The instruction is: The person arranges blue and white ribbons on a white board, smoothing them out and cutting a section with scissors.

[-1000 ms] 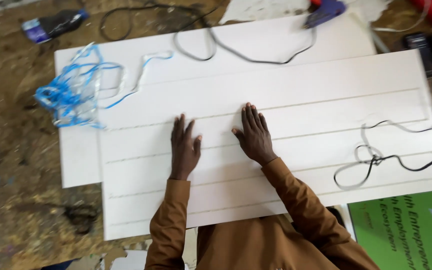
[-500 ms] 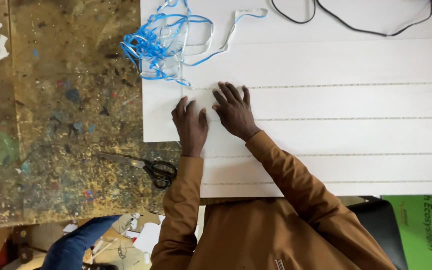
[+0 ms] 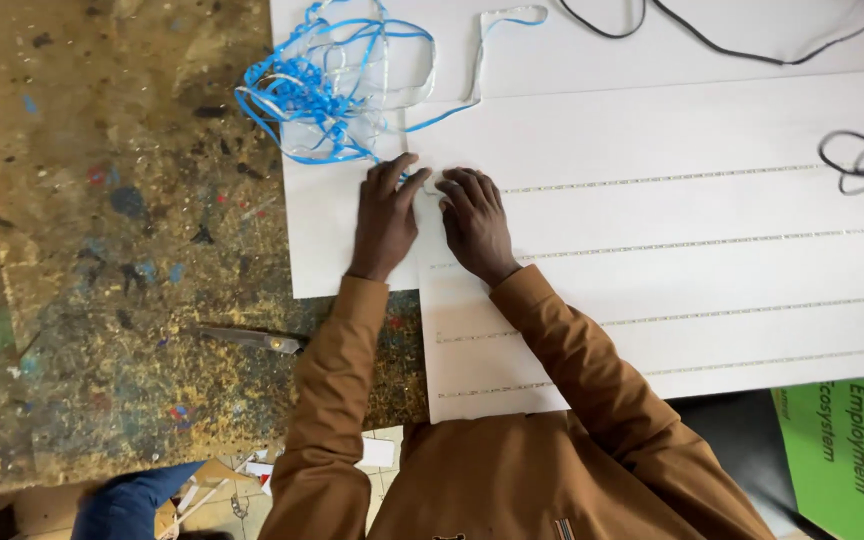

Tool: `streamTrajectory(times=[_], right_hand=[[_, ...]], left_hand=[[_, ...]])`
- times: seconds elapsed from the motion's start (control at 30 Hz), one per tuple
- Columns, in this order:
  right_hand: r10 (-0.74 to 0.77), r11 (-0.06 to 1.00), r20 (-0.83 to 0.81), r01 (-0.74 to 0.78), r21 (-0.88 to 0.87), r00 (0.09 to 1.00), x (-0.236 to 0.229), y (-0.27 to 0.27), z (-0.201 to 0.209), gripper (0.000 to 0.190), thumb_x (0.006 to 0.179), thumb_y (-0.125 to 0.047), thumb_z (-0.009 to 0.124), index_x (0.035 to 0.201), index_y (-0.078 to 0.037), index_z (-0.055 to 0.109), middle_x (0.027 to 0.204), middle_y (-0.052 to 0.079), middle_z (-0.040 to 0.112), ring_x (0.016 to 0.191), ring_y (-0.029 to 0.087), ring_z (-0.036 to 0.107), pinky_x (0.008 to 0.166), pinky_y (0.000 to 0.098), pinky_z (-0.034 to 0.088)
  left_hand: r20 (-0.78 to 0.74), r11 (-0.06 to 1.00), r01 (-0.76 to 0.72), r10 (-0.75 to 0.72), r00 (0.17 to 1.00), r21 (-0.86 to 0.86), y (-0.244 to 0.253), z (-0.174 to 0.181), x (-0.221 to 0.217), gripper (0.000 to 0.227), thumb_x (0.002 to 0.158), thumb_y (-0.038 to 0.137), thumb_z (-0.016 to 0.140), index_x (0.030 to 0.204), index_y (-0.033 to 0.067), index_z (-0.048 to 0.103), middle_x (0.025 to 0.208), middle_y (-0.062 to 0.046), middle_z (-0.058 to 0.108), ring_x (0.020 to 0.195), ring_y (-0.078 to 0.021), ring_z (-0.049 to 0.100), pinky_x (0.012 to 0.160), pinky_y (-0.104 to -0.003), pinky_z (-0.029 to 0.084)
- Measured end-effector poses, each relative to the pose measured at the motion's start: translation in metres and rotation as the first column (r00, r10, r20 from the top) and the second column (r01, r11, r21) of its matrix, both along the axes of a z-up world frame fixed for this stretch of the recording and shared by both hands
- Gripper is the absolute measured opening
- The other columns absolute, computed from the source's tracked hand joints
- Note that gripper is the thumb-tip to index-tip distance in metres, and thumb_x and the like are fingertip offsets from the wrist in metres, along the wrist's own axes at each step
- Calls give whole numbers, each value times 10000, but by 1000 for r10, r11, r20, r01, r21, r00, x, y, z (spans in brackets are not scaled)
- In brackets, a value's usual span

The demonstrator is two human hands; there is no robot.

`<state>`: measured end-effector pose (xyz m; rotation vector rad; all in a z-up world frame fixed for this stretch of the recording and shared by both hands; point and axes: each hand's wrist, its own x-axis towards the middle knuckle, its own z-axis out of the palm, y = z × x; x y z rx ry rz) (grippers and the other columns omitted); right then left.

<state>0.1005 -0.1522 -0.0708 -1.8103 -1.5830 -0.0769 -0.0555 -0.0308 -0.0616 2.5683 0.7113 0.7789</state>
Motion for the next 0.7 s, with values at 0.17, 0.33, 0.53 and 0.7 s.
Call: streamTrajectory(times=[0.17,0.33,0.53,0.7], right_hand=[[15,999,-35,-14,34,999,5,-1,-3,226,1100,-73,703,1312,-109,772,1345,138,703,1373,429,658,1210,588,483],[33,999,2,-34,28,999,3,-3,8,220,1068,-79,759,1274,-136,807,1376,133,700,1395,424,645,1215,598,474],[60,997,-23,-58,51,998,3,-3,9,213,1072,-89,760,1278,-122,797,1373,155,692,1379,435,649,1206,622,475],[43,999,-20,-42,33,999,3,-3,4,213,1047,-115,793,1258,-149,806,1377,132,697,1397,398,649,1224,600,473]], left_hand=[[-223,990,122,-103,969,75,34,22,-6,282,1061,94,771,1332,171,774,1165,-28,736,1261,-310,651,987,-501,536],[-382,972,218,-169,908,89,37,40,-17,387,1031,309,837,1379,223,692,1072,-44,760,1128,-317,727,968,-514,506],[-478,971,239,-198,856,25,25,70,-24,287,1041,149,799,1306,139,688,1024,-77,673,913,-376,784,847,-522,583],[-438,966,248,-193,878,72,27,82,-7,218,1145,254,663,958,154,712,809,15,601,779,-308,746,820,-495,560]])
